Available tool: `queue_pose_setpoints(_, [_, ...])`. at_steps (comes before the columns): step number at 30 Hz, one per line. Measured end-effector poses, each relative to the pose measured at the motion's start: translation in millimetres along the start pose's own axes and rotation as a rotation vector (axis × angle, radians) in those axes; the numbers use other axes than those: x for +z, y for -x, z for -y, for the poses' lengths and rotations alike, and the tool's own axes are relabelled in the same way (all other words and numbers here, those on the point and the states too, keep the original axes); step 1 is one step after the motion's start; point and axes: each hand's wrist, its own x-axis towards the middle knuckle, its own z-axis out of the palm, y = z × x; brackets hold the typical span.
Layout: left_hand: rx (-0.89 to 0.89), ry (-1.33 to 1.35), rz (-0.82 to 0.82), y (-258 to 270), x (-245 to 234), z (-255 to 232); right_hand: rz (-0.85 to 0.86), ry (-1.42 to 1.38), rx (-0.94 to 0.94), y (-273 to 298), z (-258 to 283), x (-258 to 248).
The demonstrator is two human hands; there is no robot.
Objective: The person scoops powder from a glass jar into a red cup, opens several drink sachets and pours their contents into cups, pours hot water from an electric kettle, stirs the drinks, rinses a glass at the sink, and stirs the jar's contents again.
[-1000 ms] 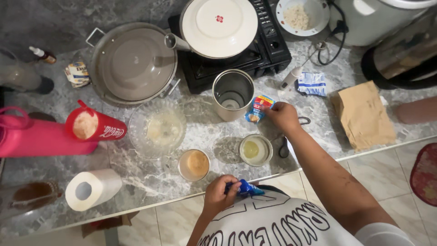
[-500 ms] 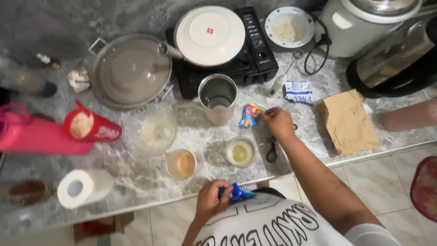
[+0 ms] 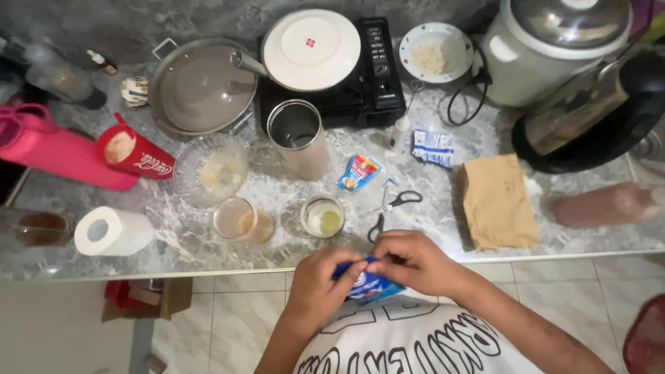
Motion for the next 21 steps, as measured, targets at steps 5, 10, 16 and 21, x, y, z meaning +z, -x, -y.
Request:
queue_pose_setpoints(5, [-0.263,0.896,-0.134,13,52,9,-0.180,-0.144,0.121,33,-38,-5])
queue_pose_setpoints(10, [-0.566,0.704,-0.144,48,103,53,-0.332,0.038,0.235,32,-90,-6])
queue_pose_setpoints(16, [-0.682,0.704,-0.193,72,120,85,-0.434,0.949,0.117,20,-130,-9])
queue_pose_setpoints(21, [-0.637,0.691,-0.170,54,121,87,-0.381,0.764,0.281,20,-143,-15])
